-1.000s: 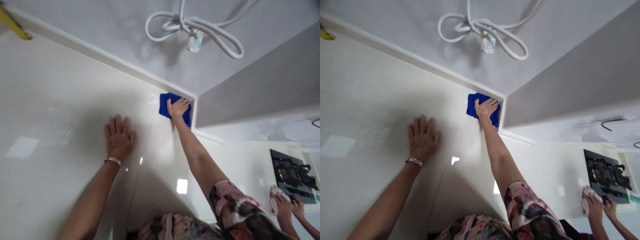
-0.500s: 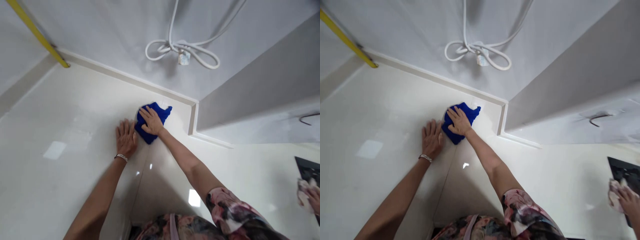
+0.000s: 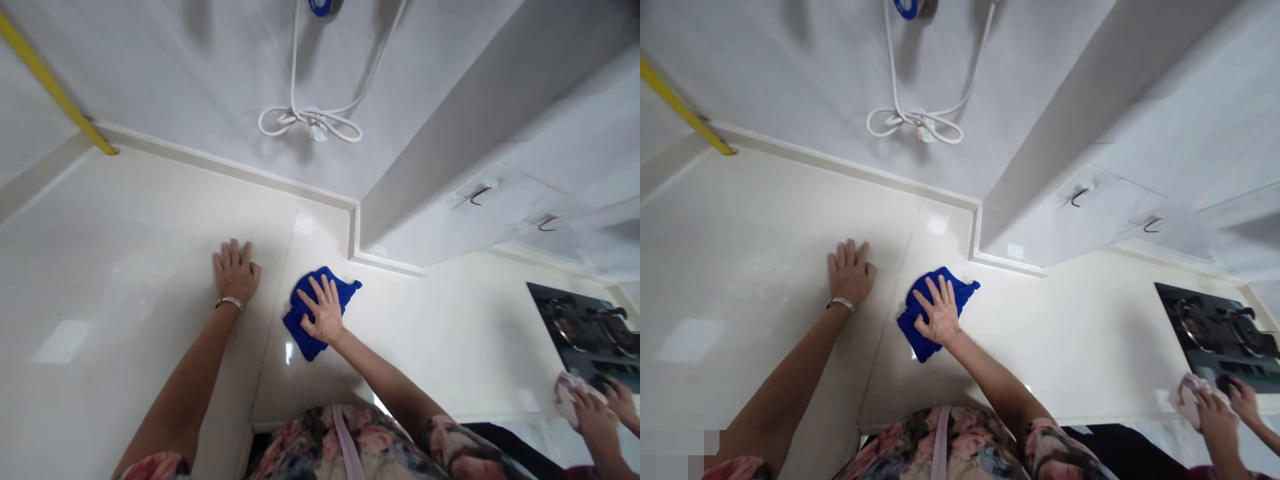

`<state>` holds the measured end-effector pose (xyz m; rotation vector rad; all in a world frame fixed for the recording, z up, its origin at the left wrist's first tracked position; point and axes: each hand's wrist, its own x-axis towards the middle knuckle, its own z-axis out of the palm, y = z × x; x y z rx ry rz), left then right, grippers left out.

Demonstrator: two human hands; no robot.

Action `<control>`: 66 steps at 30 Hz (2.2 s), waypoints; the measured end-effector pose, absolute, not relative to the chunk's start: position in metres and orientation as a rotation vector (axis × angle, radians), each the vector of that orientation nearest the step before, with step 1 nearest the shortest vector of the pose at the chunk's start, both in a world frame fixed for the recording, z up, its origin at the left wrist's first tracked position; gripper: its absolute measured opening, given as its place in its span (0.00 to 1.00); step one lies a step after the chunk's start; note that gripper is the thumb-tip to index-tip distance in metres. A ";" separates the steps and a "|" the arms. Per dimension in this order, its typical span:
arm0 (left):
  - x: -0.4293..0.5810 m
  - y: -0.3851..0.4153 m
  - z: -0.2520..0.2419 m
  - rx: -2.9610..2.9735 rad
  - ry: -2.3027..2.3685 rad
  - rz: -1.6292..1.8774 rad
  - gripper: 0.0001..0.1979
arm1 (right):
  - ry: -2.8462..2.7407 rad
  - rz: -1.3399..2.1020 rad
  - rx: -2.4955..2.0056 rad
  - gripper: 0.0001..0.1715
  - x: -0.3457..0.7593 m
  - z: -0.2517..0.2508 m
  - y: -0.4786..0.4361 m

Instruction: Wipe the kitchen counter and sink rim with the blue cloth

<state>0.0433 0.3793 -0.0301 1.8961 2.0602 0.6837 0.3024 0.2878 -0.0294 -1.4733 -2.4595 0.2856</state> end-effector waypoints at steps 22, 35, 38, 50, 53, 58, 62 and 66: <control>0.041 0.380 -0.034 1.908 2.114 0.604 0.34 | -2.008 0.003 -2.455 0.40 0.302 -0.014 0.551; 0.042 0.380 -0.032 1.893 2.103 0.605 0.33 | -2.278 0.122 -2.313 0.39 0.338 0.015 0.577; 0.042 0.380 -0.034 1.916 2.116 0.648 0.33 | -2.281 0.061 -2.314 0.39 0.334 0.018 0.568; 0.042 0.384 -0.038 1.949 2.139 0.770 0.33 | -2.335 -0.018 -2.010 0.39 0.309 -0.005 0.428; 0.043 0.383 -0.036 1.919 2.113 0.794 0.33 | -2.341 0.009 -1.906 0.40 0.301 -0.019 0.372; 0.044 0.381 -0.034 1.903 2.089 0.783 0.35 | -2.325 0.074 -1.917 0.43 0.301 -0.021 0.365; 0.045 0.381 -0.034 1.917 2.125 0.742 0.34 | -2.215 0.048 -2.092 0.42 0.304 -0.010 0.426; 0.045 0.381 -0.033 1.902 2.126 0.692 0.34 | -2.135 0.001 -2.220 0.42 0.304 -0.008 0.480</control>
